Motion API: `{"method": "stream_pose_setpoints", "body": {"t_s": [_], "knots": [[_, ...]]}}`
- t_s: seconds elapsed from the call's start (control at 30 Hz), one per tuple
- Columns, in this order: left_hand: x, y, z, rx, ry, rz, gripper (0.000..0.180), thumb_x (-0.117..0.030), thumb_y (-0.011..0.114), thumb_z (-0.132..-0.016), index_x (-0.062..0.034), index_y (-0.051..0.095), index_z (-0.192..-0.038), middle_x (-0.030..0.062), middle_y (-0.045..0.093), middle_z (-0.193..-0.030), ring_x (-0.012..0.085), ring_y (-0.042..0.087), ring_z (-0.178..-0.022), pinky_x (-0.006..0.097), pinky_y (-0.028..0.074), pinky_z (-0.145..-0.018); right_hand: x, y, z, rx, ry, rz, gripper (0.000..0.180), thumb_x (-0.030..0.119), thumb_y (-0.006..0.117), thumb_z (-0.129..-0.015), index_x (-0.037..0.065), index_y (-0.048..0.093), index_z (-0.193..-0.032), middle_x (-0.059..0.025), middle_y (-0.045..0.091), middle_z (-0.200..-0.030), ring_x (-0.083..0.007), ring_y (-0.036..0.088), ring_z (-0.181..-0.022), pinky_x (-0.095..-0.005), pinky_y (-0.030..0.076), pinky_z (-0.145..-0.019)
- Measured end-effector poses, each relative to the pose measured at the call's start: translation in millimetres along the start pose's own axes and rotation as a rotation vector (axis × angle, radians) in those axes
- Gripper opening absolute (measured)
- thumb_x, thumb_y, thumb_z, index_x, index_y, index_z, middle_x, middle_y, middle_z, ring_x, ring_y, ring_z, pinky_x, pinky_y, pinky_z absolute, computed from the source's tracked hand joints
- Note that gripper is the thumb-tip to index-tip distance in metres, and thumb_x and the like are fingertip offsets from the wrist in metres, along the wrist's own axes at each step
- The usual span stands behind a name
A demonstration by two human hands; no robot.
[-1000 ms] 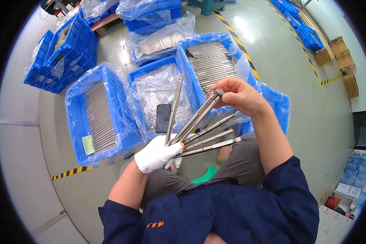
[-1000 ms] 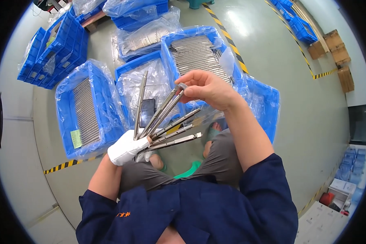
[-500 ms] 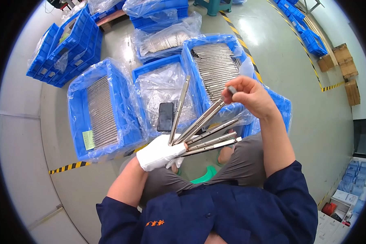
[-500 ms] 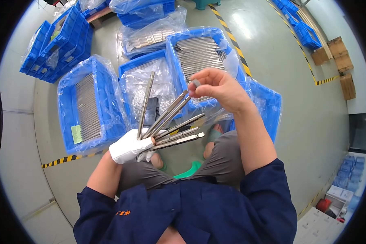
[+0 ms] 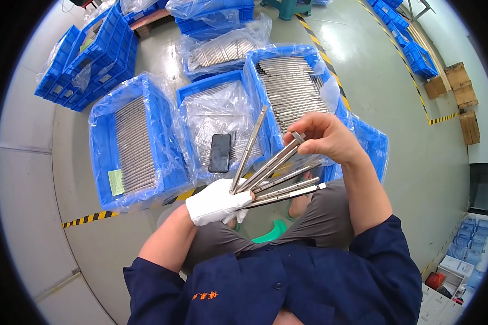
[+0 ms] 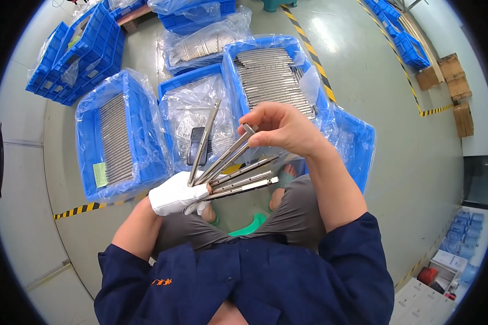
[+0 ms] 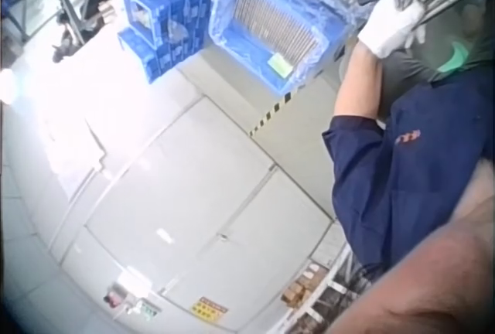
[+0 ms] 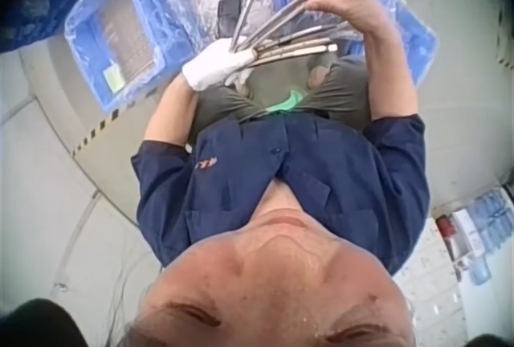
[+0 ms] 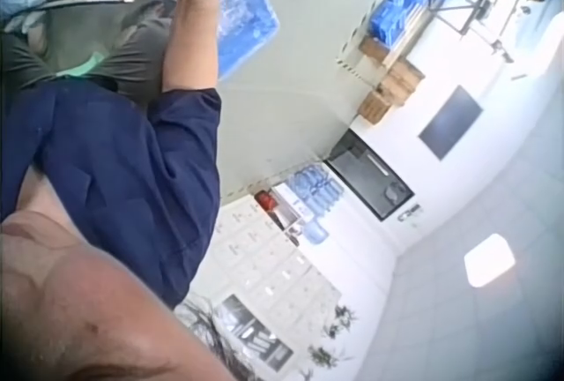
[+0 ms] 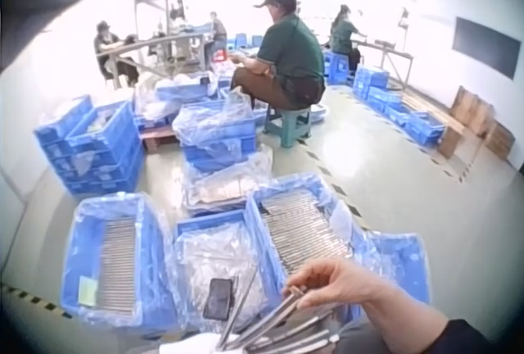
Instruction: The recorder is sorting and inspecting metal rods from blue storage crates on a factory floor.
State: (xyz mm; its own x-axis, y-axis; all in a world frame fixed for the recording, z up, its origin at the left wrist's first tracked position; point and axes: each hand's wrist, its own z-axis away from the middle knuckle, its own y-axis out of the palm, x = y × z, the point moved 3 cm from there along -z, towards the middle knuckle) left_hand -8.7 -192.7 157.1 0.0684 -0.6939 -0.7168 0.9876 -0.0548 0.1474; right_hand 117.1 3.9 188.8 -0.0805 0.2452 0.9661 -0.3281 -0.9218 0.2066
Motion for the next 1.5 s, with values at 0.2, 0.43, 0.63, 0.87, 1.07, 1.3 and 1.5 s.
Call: {"method": "stream_pose_setpoints", "body": {"t_s": [0.2, 0.43, 0.63, 0.87, 1.07, 1.3, 1.5], "knots": [[-4.1, 6.7, 0.2, 0.113, 0.051, 0.005, 0.044, -0.036, 0.061, -0.078, -0.0037, 0.055, -0.107, 0.0006, 0.054, -0.060, 0.0051, 0.044, -0.048, 0.020, 0.033, -0.042, -1.6, -17.6, -7.4, -0.101, 0.059, -0.091, 0.027, 0.006, 0.062, -0.075, 0.001, 0.054, -0.101, -0.0112, 0.061, -0.091, -0.0181, 0.060, -0.081, -0.0287, 0.049, -0.077], [-0.3, 14.8, -5.1, 0.259, 0.064, -0.181, 0.029, -0.034, 0.052, -0.083, -0.0068, 0.054, -0.093, 0.0002, 0.051, -0.056, 0.0085, 0.044, -0.048, 0.023, 0.036, -0.045, -3.7, -11.0, -6.9, 0.098, -0.016, -0.197, 0.026, 0.008, 0.060, -0.075, 0.003, 0.055, -0.100, -0.0118, 0.061, -0.091, -0.0192, 0.060, -0.084, -0.0326, 0.049, -0.077], [-0.1, 20.1, -4.3, 0.269, 0.009, -0.120, 0.028, -0.033, 0.054, -0.082, -0.0066, 0.053, -0.093, -0.0002, 0.051, -0.058, 0.0070, 0.042, -0.047, 0.022, 0.034, -0.043, 4.7, -5.6, -0.4, 0.129, 0.041, 0.078, 0.033, -0.005, 0.069, -0.064, 0.003, 0.059, -0.094, -0.0070, 0.061, -0.089, -0.0133, 0.059, -0.081, -0.0243, 0.047, -0.074], [0.0, 14.5, -7.3, 0.231, 0.012, -0.096, 0.035, -0.035, 0.060, -0.079, -0.0052, 0.055, -0.097, 0.0015, 0.051, -0.057, 0.0079, 0.044, -0.045, 0.021, 0.033, -0.040, 4.3, -42.0, -7.1, -0.058, -0.061, -0.005, 0.024, 0.004, 0.061, -0.074, 0.003, 0.057, -0.097, -0.0085, 0.061, -0.088, -0.0162, 0.059, -0.081, -0.0277, 0.047, -0.077], [-9.8, 11.1, -5.1, 0.128, 0.245, 0.323, 0.022, -0.024, 0.060, -0.076, -0.0049, 0.055, -0.085, -0.0019, 0.045, -0.056, 0.0072, 0.043, -0.044, 0.022, 0.034, -0.041, -9.0, -58.2, -11.4, -0.360, -0.071, -0.426, 0.017, 0.001, 0.049, -0.081, 0.003, 0.050, -0.097, -0.0070, 0.055, -0.080, -0.0174, 0.057, -0.076, -0.0300, 0.049, -0.072], [14.0, -8.0, -37.5, -0.011, 0.094, 0.683, 0.021, -0.015, 0.052, -0.083, 0.0018, 0.049, -0.096, 0.0108, 0.056, -0.069, 0.0208, 0.059, -0.058, 0.032, 0.050, -0.051, -55.1, 36.3, -15.6, -0.310, -0.565, 1.147, 0.029, 0.011, 0.056, -0.073, 0.014, 0.061, -0.101, -0.0040, 0.046, -0.061, -0.0156, 0.048, -0.057, -0.0256, 0.037, -0.047], [37.0, 28.5, -11.1, 0.138, 0.011, 0.505, 0.022, -0.019, 0.056, -0.080, 0.0003, 0.053, -0.089, 0.0100, 0.059, -0.069, 0.0182, 0.060, -0.058, 0.029, 0.050, -0.051, -61.5, 98.0, -1.0, -0.024, -0.988, 1.305, 0.022, 0.017, 0.056, -0.064, 0.016, 0.058, -0.087, -0.0030, 0.043, -0.070, -0.0199, 0.048, -0.063, -0.0322, 0.040, -0.055]]}}
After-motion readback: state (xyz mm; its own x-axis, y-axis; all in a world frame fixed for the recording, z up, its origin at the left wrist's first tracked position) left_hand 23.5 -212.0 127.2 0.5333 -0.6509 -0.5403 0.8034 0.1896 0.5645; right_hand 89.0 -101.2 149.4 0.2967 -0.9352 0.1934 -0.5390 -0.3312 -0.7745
